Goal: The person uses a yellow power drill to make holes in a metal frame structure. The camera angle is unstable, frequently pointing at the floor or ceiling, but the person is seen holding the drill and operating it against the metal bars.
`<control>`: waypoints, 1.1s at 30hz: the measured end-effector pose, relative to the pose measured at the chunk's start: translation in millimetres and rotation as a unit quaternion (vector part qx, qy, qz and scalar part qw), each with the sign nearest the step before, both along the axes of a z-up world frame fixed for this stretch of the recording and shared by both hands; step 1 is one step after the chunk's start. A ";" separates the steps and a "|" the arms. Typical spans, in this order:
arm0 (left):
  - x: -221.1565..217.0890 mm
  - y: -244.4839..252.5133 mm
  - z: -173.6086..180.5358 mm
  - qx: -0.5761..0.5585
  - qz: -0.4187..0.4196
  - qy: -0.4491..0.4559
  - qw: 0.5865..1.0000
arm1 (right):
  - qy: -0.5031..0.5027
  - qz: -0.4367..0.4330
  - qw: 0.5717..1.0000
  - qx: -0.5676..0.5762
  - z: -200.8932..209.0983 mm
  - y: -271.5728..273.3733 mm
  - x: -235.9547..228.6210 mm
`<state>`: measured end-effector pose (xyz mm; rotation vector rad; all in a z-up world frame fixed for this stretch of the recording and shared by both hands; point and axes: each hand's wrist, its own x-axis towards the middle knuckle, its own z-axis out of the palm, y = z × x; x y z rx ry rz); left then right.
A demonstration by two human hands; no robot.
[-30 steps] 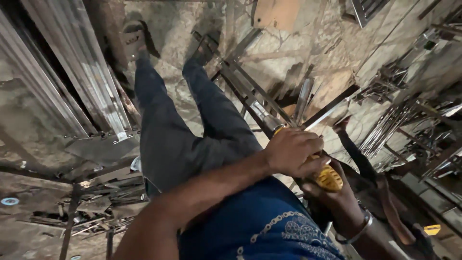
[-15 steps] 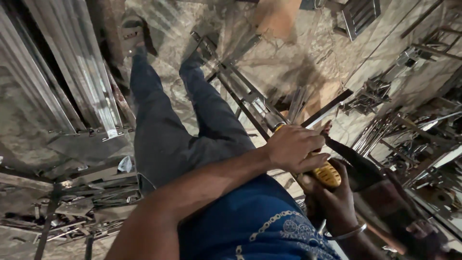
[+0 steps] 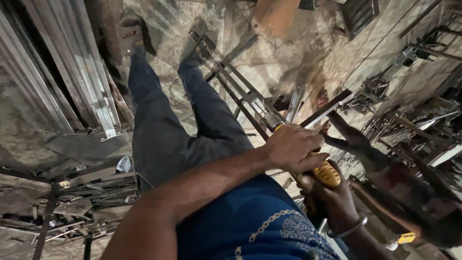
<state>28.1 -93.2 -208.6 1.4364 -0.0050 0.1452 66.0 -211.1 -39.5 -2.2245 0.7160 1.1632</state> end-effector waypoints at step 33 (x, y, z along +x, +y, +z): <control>-2.0 4.5 -2.6 -0.051 0.016 -0.032 0.998 | 0.022 0.254 0.956 -0.143 15.6 -21.2 15.8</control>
